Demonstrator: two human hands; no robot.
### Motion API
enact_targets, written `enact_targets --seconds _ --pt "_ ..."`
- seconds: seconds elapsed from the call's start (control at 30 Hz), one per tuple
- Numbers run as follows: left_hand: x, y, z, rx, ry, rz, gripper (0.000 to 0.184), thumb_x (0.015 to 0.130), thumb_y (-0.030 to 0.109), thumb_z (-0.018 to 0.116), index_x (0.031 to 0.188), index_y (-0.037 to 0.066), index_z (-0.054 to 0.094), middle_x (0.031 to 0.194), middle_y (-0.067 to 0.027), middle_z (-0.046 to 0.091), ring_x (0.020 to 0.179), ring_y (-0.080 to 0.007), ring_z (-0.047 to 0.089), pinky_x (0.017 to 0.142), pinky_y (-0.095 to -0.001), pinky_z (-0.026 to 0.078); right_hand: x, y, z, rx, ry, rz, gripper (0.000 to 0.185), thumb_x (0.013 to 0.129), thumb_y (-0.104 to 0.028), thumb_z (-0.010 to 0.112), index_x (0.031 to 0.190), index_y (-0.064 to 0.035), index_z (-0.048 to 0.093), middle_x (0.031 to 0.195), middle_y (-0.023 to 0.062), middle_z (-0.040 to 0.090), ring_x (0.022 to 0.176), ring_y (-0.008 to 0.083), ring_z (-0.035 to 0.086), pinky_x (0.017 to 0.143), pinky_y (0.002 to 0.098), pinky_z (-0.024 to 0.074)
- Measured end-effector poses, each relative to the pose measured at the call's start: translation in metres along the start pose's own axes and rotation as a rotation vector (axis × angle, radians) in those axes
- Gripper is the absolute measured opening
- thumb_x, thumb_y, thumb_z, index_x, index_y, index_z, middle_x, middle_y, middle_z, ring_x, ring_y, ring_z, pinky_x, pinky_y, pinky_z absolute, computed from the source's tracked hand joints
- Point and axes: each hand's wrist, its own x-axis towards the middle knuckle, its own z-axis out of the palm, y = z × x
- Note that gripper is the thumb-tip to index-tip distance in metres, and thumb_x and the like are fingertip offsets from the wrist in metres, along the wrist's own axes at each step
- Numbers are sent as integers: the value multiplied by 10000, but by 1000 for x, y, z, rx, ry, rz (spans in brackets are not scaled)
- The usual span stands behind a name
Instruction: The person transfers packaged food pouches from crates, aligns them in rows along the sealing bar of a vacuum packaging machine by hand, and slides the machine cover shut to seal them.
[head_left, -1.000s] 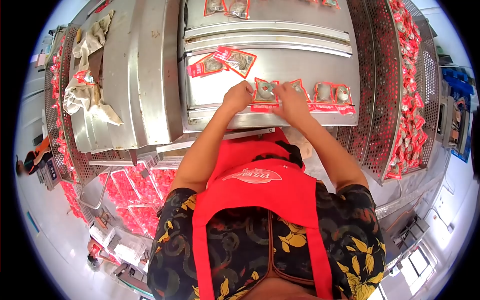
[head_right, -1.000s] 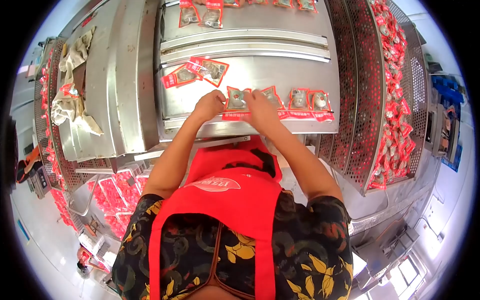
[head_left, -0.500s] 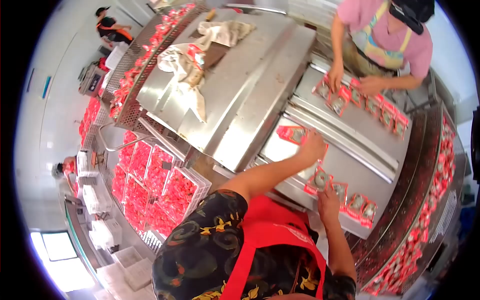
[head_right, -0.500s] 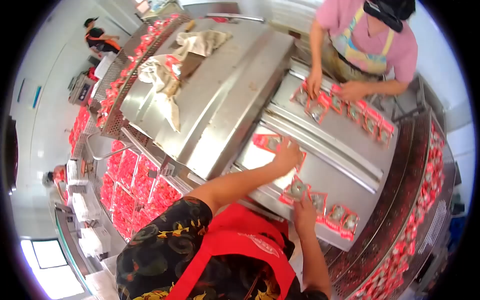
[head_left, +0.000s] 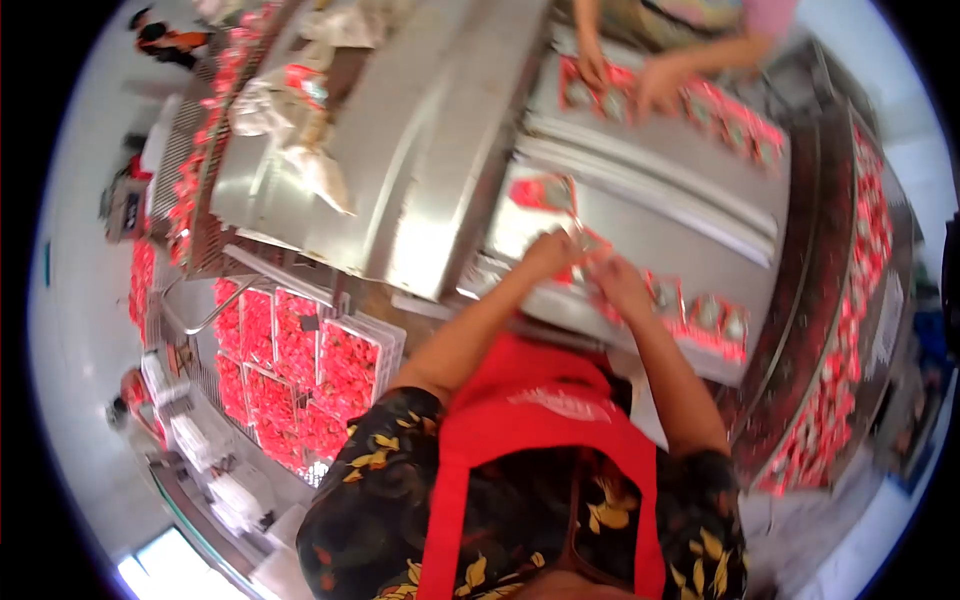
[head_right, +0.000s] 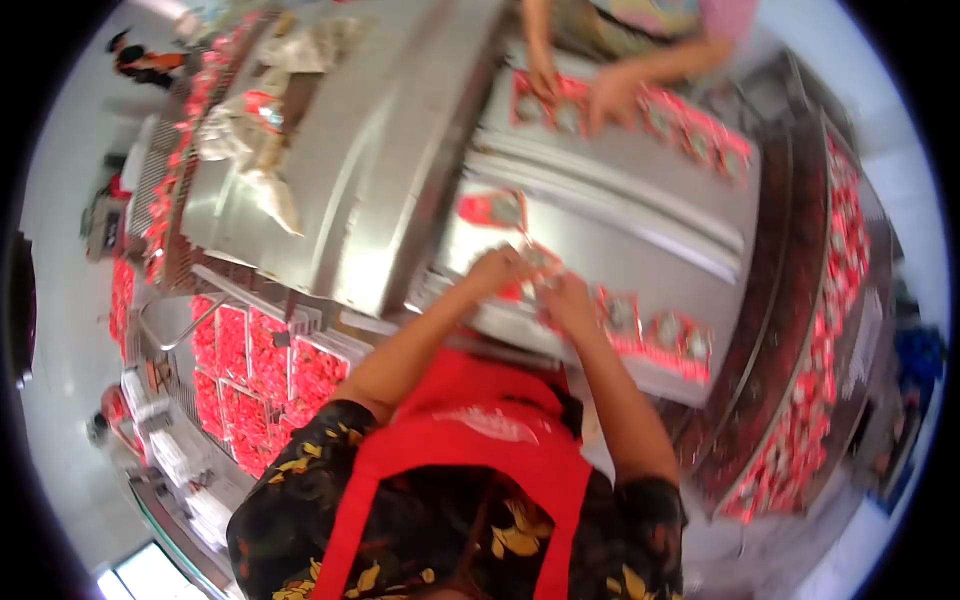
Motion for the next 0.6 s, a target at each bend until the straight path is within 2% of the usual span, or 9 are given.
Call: enact_targets --seconds 0.03,0.07,0.13,0.23,0.3,0.33,0.4,0.43,0.6 --pt "13 -17 3 -19 -67 50 544 872 533 579 935 0 670 912 -191 700 856 -335 678 768 -426 527 29 44 22 17 98 -77 194 911 -202 596 941 -12 566 729 103 648 541 199 629 441 316 483" --pt "4 -6 -7 -177 50 -61 478 877 472 585 939 6 670 886 -183 702 830 -325 676 752 -405 528 33 41 29 360 40 59 265 894 -158 613 1065 9 499 733 115 651 500 227 627 393 320 461" --pt "3 -16 -3 -480 55 -180 186 829 177 668 938 28 646 755 -128 699 638 -200 667 597 -338 521 30 22 27 457 32 222 389 851 -80 656 1152 -3 421 716 111 641 477 236 624 357 321 438" --pt "2 -23 -2 -478 26 -150 206 770 51 680 968 43 623 697 -100 681 577 -173 647 545 -329 507 46 36 34 560 101 328 453 795 -20 700 1147 -31 417 704 108 639 462 229 616 343 322 420" --pt "0 -18 -9 -355 78 -128 283 765 -55 649 1031 25 595 706 -58 636 578 -115 590 473 -266 455 52 45 34 302 130 201 465 759 28 691 1128 -41 415 687 116 634 509 265 631 390 360 443" --pt "0 -18 -12 -183 199 -91 267 761 -45 648 1010 40 599 717 -56 641 605 -130 610 513 -286 479 52 48 34 303 134 214 465 759 28 691 1128 -41 415 687 116 634 509 265 631 390 360 443" --pt "-6 -5 -20 -145 258 -53 243 763 -32 641 987 53 602 721 -54 639 621 -146 619 549 -299 490 47 45 35 -249 437 -204 429 753 34 658 1102 -34 418 682 140 623 592 309 639 500 408 480" --pt "-7 -3 -18 -91 324 13 246 773 -19 634 1005 54 593 714 -58 634 613 -156 617 565 -294 489 42 30 35 -258 407 -51 394 758 36 632 1082 -36 421 685 150 619 684 341 644 608 433 496" --pt "-1 -16 -25 -151 125 -77 289 766 -45 630 1034 51 576 745 -63 657 644 -146 629 577 -275 493 33 43 35 -240 348 -83 401 759 16 658 1087 -54 440 720 145 636 703 347 650 642 443 502"
